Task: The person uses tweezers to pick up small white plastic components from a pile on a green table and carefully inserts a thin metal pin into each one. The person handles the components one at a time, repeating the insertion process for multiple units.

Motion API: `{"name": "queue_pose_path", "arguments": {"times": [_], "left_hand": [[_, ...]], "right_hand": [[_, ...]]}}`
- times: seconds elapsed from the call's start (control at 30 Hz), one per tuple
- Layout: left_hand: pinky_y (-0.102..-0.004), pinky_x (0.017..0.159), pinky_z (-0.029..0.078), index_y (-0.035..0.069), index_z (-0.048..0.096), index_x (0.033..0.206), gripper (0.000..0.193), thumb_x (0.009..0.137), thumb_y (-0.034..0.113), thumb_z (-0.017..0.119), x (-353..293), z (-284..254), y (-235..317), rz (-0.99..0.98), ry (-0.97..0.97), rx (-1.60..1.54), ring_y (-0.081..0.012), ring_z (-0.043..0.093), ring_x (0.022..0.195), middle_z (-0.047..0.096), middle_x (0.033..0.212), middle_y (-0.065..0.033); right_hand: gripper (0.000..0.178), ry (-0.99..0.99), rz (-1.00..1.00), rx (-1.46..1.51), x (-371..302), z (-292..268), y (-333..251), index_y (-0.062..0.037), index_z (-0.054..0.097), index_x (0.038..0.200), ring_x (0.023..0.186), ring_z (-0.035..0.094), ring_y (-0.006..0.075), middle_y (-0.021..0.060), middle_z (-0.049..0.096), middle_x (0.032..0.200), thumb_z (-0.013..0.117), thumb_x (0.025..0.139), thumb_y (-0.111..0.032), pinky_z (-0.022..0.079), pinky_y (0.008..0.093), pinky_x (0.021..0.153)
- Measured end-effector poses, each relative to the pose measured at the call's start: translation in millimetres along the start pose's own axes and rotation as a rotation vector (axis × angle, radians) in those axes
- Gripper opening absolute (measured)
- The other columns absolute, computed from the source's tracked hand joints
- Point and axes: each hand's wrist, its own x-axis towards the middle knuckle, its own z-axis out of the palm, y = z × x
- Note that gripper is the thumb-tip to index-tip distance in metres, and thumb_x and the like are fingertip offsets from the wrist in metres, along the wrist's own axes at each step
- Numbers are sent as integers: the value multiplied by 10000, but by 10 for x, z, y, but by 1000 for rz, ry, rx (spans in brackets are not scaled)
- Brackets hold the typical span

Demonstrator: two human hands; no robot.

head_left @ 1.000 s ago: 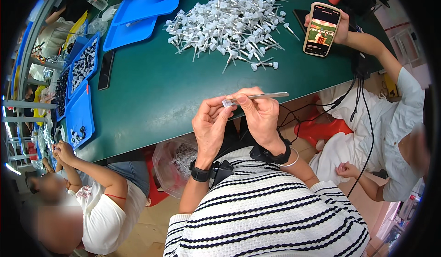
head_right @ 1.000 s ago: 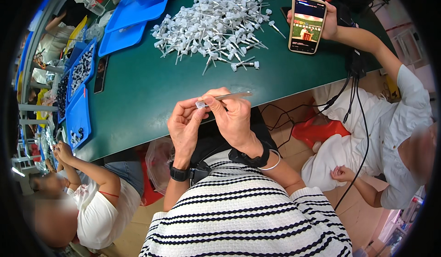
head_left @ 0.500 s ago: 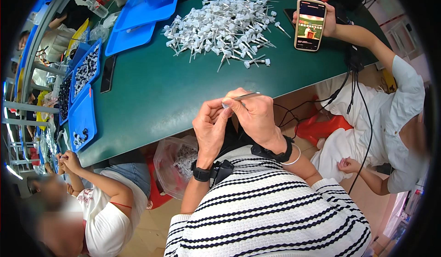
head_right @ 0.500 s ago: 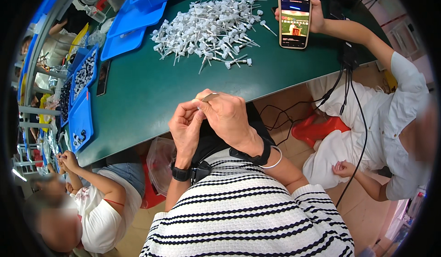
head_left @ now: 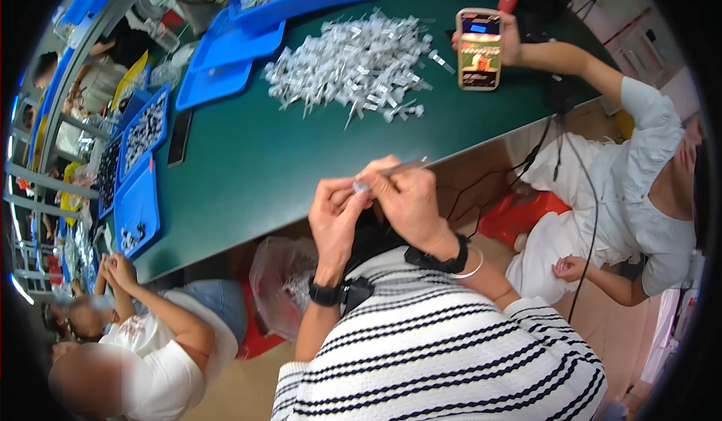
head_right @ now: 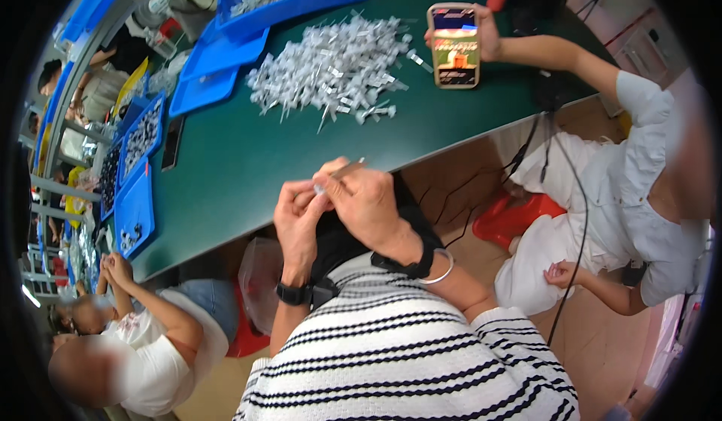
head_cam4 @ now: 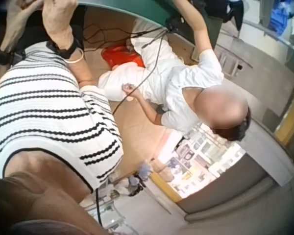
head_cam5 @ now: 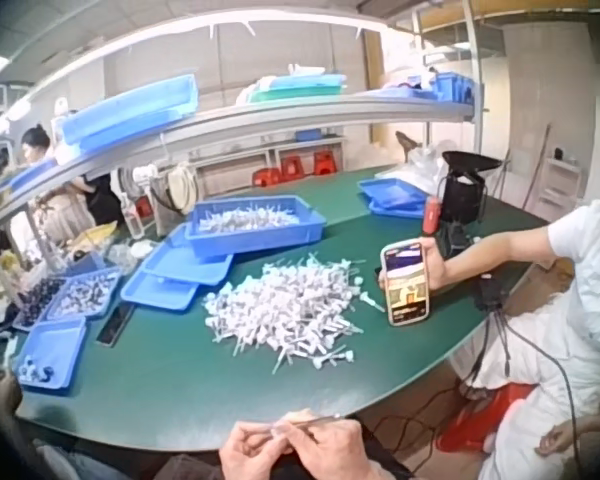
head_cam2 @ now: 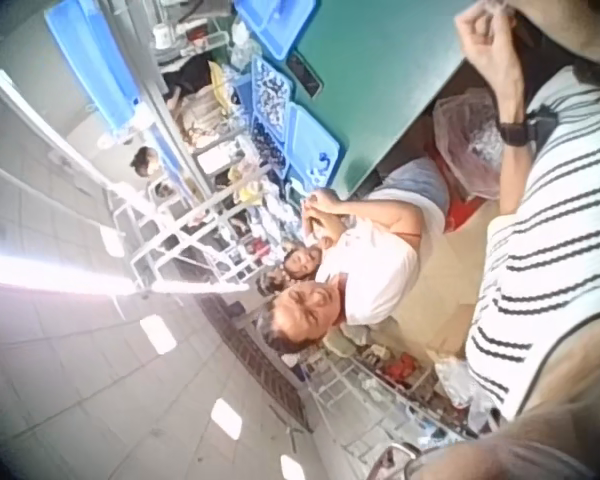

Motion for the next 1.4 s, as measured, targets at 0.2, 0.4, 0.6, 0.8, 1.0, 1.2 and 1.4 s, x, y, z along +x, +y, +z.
{"name": "queue_pose_path", "arguments": {"times": [0.2,0.4,0.6,0.8,1.0,1.2,1.4], "left_hand": [[-254,767,555,-28,518,1038,184,892,-40,628,-90,-14,15,67,-38,53,-151,664,875,668,1000,-149],[-247,767,551,-26,519,1043,196,889,-31,640,-119,-16,39,96,-45,84,-131,655,865,669,986,-133],[-248,767,557,-34,542,1116,240,894,-23,632,-63,15,23,29,-16,64,-131,653,879,669,1004,-122],[-244,747,553,-45,606,1083,198,891,-12,639,-21,-45,-9,48,-15,147,-133,651,892,670,1021,-110],[-253,762,528,-26,600,1113,228,890,2,639,87,48,52,21,-33,105,-149,655,877,672,1024,-101],[-237,805,533,-49,584,1118,254,875,-31,656,135,-12,-19,56,40,191,-158,673,922,665,1043,-117],[-246,803,541,-44,584,1178,303,882,-27,647,203,-40,21,1,77,111,-173,675,933,661,1072,-133]], "right_hand": [[138,-5,-64,-32,-58,-10,9,-35,649,860,562,618,268,101,612,658,641,906,-165,462,346,491],[140,-43,-95,-72,-75,-56,-54,16,656,831,547,637,194,92,653,713,650,894,-109,483,284,490],[106,-16,-97,-20,-93,-80,-39,-31,625,850,635,629,295,101,626,746,628,894,-127,489,358,545],[96,-12,-155,-90,-22,-82,14,-3,649,848,601,649,230,74,660,778,668,871,-94,508,309,533],[108,39,20,142,28,-105,102,10,651,866,591,661,171,89,669,754,649,900,-92,494,270,521],[131,73,-33,80,97,-72,66,19,666,937,668,676,139,88,708,808,647,915,-108,524,239,585],[165,98,139,294,113,78,278,35,648,964,647,628,73,75,721,852,619,945,-127,492,208,579]]}}
